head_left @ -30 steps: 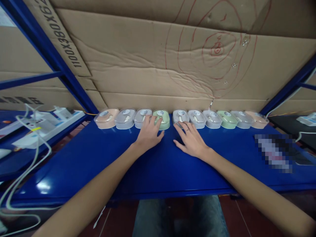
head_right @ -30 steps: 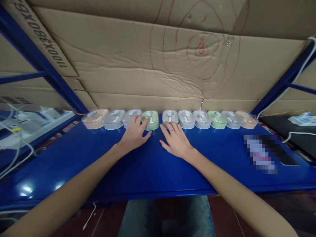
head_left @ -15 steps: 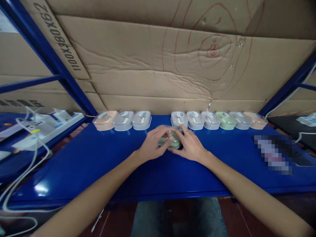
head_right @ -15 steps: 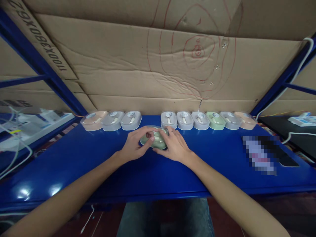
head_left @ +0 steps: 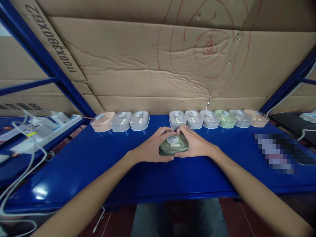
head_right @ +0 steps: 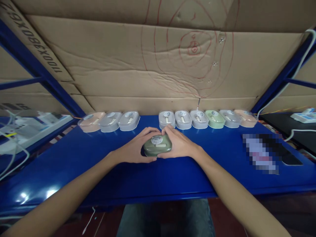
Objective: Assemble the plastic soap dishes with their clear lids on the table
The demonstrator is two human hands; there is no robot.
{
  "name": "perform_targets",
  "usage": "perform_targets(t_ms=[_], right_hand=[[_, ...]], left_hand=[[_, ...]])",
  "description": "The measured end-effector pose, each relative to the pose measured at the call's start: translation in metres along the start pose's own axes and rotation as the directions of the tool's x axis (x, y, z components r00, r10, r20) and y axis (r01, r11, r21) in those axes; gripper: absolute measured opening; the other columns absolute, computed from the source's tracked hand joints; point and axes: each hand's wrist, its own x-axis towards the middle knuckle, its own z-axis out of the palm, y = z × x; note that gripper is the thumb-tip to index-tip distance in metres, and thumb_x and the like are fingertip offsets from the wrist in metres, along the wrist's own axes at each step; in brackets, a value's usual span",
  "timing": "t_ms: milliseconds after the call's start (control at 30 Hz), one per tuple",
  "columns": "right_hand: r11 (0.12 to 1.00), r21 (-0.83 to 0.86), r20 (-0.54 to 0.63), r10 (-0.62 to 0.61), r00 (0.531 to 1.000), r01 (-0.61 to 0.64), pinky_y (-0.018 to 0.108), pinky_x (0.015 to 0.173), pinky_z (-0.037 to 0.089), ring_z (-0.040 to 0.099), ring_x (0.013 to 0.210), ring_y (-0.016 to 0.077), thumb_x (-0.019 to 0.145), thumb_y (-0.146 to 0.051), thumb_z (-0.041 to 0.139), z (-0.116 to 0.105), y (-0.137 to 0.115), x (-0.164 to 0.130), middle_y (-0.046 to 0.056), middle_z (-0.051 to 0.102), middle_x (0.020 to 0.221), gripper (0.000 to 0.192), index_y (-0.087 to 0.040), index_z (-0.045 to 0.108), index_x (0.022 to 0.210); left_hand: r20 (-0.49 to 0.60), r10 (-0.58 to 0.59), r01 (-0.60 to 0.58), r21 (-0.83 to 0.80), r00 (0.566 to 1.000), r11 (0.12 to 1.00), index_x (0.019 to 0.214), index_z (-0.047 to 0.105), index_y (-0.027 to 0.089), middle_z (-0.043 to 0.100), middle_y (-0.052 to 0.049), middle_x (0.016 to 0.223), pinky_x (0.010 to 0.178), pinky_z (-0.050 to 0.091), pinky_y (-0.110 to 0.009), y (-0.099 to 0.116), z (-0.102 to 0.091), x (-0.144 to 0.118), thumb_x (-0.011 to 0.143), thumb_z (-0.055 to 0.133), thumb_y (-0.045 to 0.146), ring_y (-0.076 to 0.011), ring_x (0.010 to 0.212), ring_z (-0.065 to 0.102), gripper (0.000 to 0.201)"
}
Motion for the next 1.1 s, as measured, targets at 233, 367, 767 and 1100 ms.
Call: perform_targets(t_ms=[233, 367, 767, 1100], right_hand=[[0.989, 0.149, -0.124, 0.018, 0.992, 0.001, 0.035, 0.075, 0.052, 0.066, 0.091, 0.0232, 0.068, -0.054, 0.096, 0.024, 0.011, 0.000, 0.003, 0.068, 0.111, 0.078, -0.028, 0.044, 0.121], [0.985, 0.169, -0.146, 0.003, 0.989, 0.021, 0.038, 0.083, 0.055, 0.068, 0.097, 0.0252, 0.068, -0.057, 0.096, 0.025, 0.013, -0.004, 0.005, 0.070, 0.118, 0.079, -0.028, 0.046, 0.123], [0.983, 0.182, -0.036, -0.014, 0.999, 0.021, 0.049, 0.100, 0.060, 0.072, 0.120, 0.0332, 0.076, -0.055, 0.093, 0.011, 0.007, -0.015, 0.012, 0.069, 0.139, 0.081, -0.029, 0.047, 0.138], [0.944, 0.324, -0.111, -0.023, 0.994, 0.058, 0.054, 0.106, 0.060, 0.073, 0.124, 0.0340, 0.079, -0.053, 0.092, 0.012, 0.013, -0.013, 0.012, 0.072, 0.139, 0.076, -0.027, 0.058, 0.142]], left_hand=[[-0.095, -0.036, 0.037, 0.015, 0.995, 0.999, 0.150, 0.052, 0.032, 0.056, -0.011, 0.150, 0.120, 0.052, -0.058, -0.005, 0.013, 0.001, 0.082, 0.089, 0.041, -0.0363, 0.140, 0.057, 0.078], [-0.134, -0.071, 0.071, -0.004, 0.988, 0.997, 0.151, 0.051, 0.030, 0.062, -0.011, 0.146, 0.117, 0.054, -0.058, -0.013, 0.023, -0.001, 0.078, 0.094, 0.046, -0.0371, 0.136, 0.061, 0.087], [-0.029, -0.127, 0.127, 0.006, 0.991, 0.992, 0.168, 0.037, 0.038, 0.058, -0.012, 0.158, 0.116, 0.055, -0.060, -0.014, 0.010, -0.017, 0.078, 0.096, 0.054, -0.0400, 0.140, 0.061, 0.109], [-0.029, -0.183, 0.182, -0.043, 0.983, 0.982, 0.169, 0.033, 0.040, 0.052, -0.014, 0.164, 0.117, 0.052, -0.063, -0.014, 0.010, -0.017, 0.072, 0.100, 0.058, -0.0427, 0.144, 0.059, 0.120]])
